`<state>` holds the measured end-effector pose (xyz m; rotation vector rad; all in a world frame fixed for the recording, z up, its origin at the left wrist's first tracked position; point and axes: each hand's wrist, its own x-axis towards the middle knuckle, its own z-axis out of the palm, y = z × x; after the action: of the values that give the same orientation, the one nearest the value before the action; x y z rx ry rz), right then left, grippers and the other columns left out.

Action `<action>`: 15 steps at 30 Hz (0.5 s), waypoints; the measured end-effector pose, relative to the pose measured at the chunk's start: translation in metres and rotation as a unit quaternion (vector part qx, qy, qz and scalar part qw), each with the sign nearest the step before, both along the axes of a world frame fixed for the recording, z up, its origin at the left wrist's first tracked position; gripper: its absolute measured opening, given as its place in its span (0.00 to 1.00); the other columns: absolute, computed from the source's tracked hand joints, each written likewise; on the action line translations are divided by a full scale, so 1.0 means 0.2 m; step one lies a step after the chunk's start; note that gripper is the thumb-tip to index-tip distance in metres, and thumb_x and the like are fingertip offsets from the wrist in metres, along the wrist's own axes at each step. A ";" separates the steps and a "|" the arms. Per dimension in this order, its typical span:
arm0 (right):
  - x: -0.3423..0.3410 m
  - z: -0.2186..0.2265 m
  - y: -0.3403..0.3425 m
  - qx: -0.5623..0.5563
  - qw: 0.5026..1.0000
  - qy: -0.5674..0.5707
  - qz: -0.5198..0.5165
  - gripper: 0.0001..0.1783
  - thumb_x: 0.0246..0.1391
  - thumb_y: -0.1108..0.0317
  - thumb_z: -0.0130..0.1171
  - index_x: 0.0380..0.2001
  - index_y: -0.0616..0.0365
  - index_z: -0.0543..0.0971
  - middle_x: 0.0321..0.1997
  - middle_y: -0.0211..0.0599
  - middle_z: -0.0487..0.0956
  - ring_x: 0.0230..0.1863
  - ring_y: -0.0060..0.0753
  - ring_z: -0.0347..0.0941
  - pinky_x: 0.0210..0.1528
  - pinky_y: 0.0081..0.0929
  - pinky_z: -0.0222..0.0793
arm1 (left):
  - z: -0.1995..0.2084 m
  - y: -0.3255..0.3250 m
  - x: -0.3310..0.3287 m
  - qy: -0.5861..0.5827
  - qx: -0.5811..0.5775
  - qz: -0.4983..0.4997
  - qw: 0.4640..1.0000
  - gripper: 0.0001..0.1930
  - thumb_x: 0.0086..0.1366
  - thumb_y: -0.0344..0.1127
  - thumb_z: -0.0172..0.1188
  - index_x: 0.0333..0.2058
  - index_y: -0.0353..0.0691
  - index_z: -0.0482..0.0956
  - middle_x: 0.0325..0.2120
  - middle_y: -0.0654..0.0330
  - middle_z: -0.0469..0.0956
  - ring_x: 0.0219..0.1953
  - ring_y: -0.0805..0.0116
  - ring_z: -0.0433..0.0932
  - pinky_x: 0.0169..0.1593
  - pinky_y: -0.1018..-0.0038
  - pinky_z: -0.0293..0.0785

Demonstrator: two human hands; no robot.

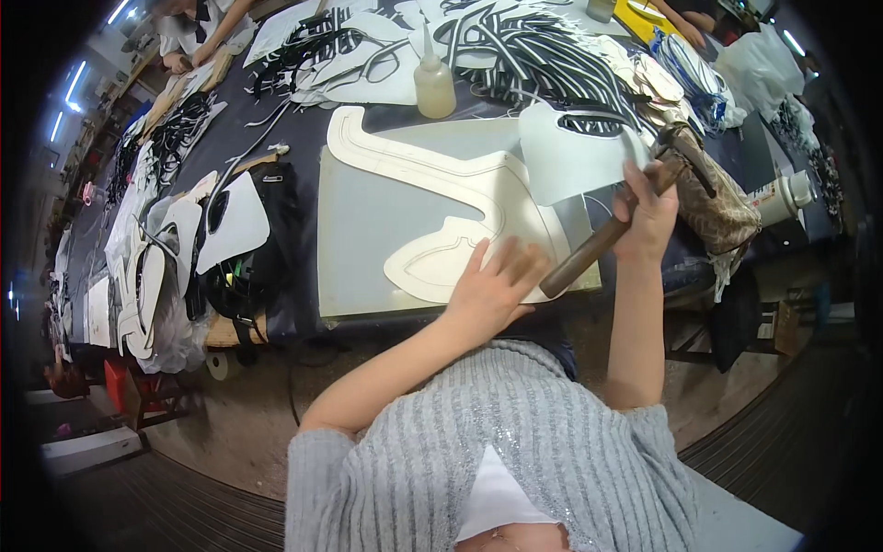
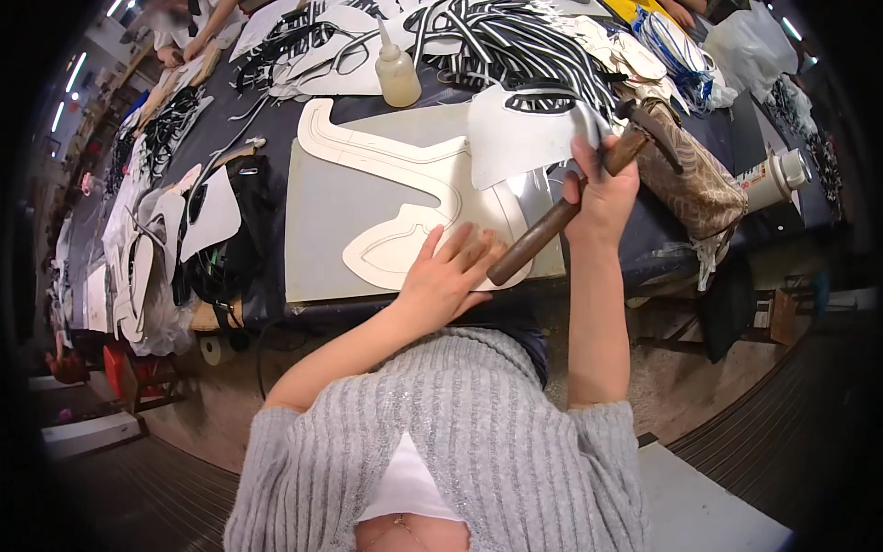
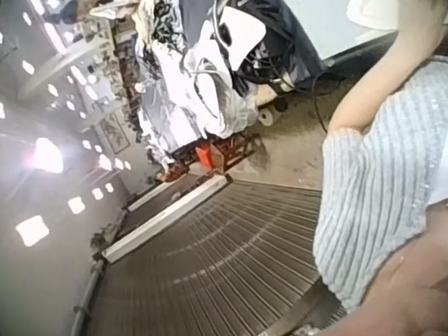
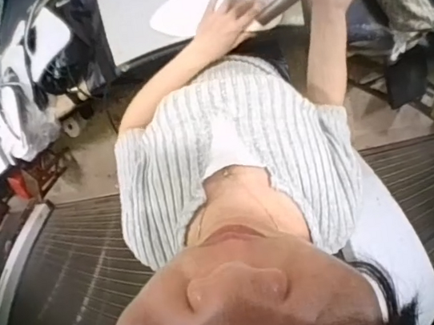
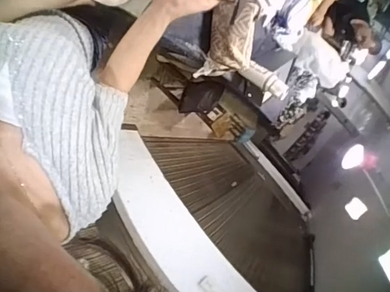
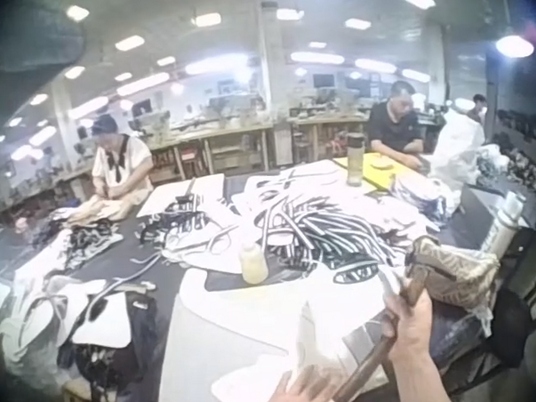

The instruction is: Manually assemble and hammer components of a shoe upper onto a template.

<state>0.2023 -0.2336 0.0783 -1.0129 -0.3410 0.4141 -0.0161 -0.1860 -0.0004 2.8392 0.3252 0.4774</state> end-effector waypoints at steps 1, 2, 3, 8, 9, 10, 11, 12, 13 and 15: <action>0.02 0.02 -0.03 0.003 1.000 -0.001 0.008 0.18 0.51 0.78 0.68 0.35 0.51 0.68 0.23 0.24 0.68 0.15 0.16 0.58 0.13 0.16 0.53 | -0.01 0.04 -0.02 0.009 0.063 -0.037 0.997 0.37 0.54 0.44 0.68 0.62 0.47 0.67 0.60 0.57 0.67 0.65 0.52 0.63 0.65 0.49 0.59; 0.04 0.04 -0.04 0.003 1.000 0.005 0.005 0.16 0.52 0.79 0.67 0.34 0.51 0.69 0.23 0.23 0.68 0.15 0.15 0.58 0.13 0.15 0.52 | -0.01 0.07 -0.06 0.014 0.066 -0.051 0.996 0.31 0.58 0.39 0.61 0.62 0.47 0.67 0.59 0.61 0.68 0.64 0.55 0.64 0.65 0.50 0.60; 0.06 0.06 -0.07 0.018 1.000 -0.015 0.015 0.16 0.53 0.79 0.66 0.35 0.50 0.69 0.24 0.23 0.69 0.15 0.15 0.58 0.13 0.14 0.52 | 0.02 0.11 -0.11 0.032 0.096 -0.071 0.992 0.29 0.60 0.38 0.58 0.62 0.48 0.67 0.59 0.63 0.69 0.64 0.57 0.64 0.65 0.51 0.60; 0.08 0.18 -0.16 0.030 0.994 -0.078 0.070 0.13 0.56 0.78 0.63 0.38 0.51 0.71 0.26 0.25 0.74 0.14 0.14 0.61 0.12 0.13 0.49 | 0.15 0.41 -0.54 0.078 0.129 -0.182 0.972 0.26 0.66 0.36 0.49 0.63 0.60 0.67 0.61 0.73 0.69 0.66 0.66 0.65 0.68 0.59 0.60; 0.07 0.20 -0.16 0.037 0.990 -0.093 0.094 0.12 0.58 0.77 0.59 0.40 0.51 0.69 0.25 0.24 0.73 0.13 0.13 0.60 0.12 0.13 0.48 | 0.18 0.46 -0.61 0.094 0.139 -0.200 0.965 0.26 0.66 0.37 0.50 0.63 0.63 0.66 0.62 0.75 0.69 0.67 0.66 0.64 0.69 0.60 0.59; 0.06 0.22 -0.15 0.046 0.986 -0.109 0.121 0.10 0.61 0.77 0.55 0.42 0.51 0.68 0.24 0.24 0.72 0.13 0.12 0.58 0.11 0.13 0.47 | 0.21 0.49 -0.67 0.095 0.153 -0.215 0.960 0.27 0.66 0.37 0.49 0.64 0.63 0.66 0.62 0.75 0.68 0.67 0.65 0.64 0.70 0.60 0.59; 0.06 0.24 -0.13 0.048 0.985 -0.110 0.127 0.10 0.61 0.77 0.55 0.42 0.51 0.68 0.24 0.24 0.72 0.13 0.12 0.58 0.11 0.13 0.47 | 0.22 0.52 -0.71 0.093 0.158 -0.234 0.955 0.27 0.66 0.36 0.49 0.64 0.63 0.66 0.62 0.74 0.68 0.67 0.65 0.64 0.70 0.60 0.59; 0.05 0.26 -0.11 0.105 0.971 -0.110 0.185 0.12 0.59 0.78 0.56 0.42 0.52 0.67 0.26 0.28 0.74 0.11 0.13 0.58 0.11 0.13 0.47 | 0.23 0.55 -0.73 0.091 0.165 -0.254 0.949 0.27 0.66 0.36 0.49 0.64 0.62 0.65 0.62 0.74 0.68 0.67 0.64 0.64 0.70 0.60 0.59; 0.04 0.29 -0.09 0.161 0.951 -0.110 0.241 0.14 0.57 0.78 0.57 0.42 0.52 0.66 0.28 0.32 0.76 0.10 0.14 0.58 0.11 0.13 0.47 | 0.24 0.58 -0.73 0.091 0.168 -0.248 0.950 0.27 0.66 0.36 0.49 0.64 0.62 0.65 0.62 0.74 0.68 0.67 0.64 0.64 0.70 0.60 0.59; -0.04 0.37 -0.02 0.184 0.941 -0.121 0.259 0.16 0.55 0.78 0.56 0.42 0.52 0.64 0.27 0.34 0.75 0.08 0.15 0.56 0.10 0.13 0.46 | 0.25 0.64 -0.72 0.079 0.211 -0.286 0.931 0.24 0.64 0.39 0.53 0.60 0.64 0.72 0.60 0.72 0.71 0.68 0.62 0.63 0.70 0.57 0.58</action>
<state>0.1942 -0.2371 0.1518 -0.5953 -0.8835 0.6722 -0.1609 -0.0577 0.0503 3.1761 -0.6493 0.2085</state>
